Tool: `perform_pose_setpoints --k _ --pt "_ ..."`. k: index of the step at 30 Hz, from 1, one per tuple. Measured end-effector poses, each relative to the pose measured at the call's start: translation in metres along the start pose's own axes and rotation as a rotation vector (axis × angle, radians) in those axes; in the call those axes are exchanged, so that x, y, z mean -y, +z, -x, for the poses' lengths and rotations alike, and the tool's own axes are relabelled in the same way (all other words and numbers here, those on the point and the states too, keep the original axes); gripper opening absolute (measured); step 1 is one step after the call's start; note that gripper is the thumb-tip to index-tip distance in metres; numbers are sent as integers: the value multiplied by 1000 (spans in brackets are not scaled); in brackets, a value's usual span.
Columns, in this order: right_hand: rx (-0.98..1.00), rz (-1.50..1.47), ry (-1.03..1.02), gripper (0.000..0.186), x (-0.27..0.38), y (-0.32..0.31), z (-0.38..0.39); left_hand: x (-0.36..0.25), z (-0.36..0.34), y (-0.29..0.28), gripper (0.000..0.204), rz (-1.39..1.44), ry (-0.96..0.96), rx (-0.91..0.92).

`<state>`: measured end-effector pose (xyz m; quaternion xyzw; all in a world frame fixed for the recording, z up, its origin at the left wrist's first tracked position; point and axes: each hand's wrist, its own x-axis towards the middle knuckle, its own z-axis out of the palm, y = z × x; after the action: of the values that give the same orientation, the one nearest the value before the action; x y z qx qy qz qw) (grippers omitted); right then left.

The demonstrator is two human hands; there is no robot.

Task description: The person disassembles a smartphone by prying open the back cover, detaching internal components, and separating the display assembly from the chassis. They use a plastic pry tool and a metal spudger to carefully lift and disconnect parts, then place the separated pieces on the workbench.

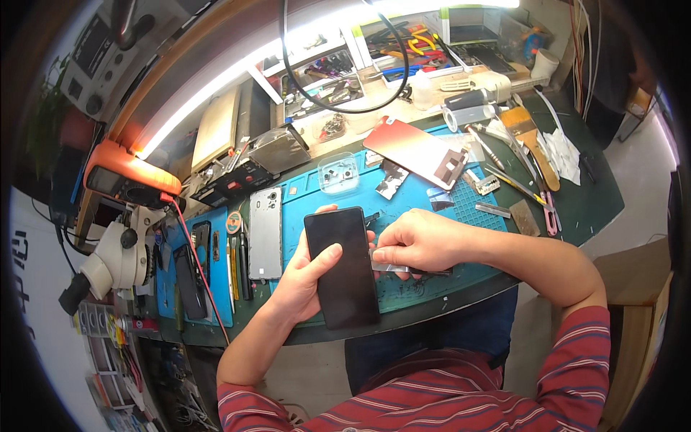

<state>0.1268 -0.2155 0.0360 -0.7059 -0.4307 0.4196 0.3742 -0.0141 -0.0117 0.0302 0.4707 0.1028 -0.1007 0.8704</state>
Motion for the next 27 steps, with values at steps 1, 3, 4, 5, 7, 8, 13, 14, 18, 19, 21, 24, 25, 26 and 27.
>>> perform_pose_setpoints --k 1,3,4,5,7,8,13,14,18,19,21,24,25,26,27 --pt "6 2 -2 36 0 0 0 -1 0 0 70 -7 -9 -4" --pt "11 12 -13 35 -1 -1 0 -3 1 1 70 -29 -34 7" --pt "11 20 -21 34 -1 -1 0 -5 1 1 70 -44 -50 22" --pt "11 27 -29 34 -2 -1 0 -6 1 1 70 -60 -65 37" --pt "9 25 -42 33 -2 -2 -1 -8 1 2 71 -70 -76 43" --pt "8 24 -49 32 -3 -2 -1 -8 1 2 71 -75 -81 46" --pt "41 33 -39 28 -4 -3 -2 -9 1 2 72 -106 -99 18" --pt "48 30 -36 27 -4 -3 -3 -9 1 3 72 -113 -97 -1" --pt "41 -4 -46 27 -6 -4 -3 -13 0 3 71 -145 -133 23" --pt "41 -11 -38 28 -5 -5 -3 -13 -1 3 71 -141 -132 19" --pt "2 -28 -66 29 -6 -5 -5 -10 -1 4 69 -109 -91 0" --pt "-118 -72 -150 31 -13 -1 -8 1 -2 7 67 -31 -1 -24" --pt "-158 -95 -164 31 -13 1 -8 2 -3 6 66 -10 9 -19" --pt "-197 -118 -178 32 -14 3 -7 3 -4 5 66 12 19 -15" --pt "-217 -137 -168 31 -13 4 -6 4 -5 6 65 19 35 -26"
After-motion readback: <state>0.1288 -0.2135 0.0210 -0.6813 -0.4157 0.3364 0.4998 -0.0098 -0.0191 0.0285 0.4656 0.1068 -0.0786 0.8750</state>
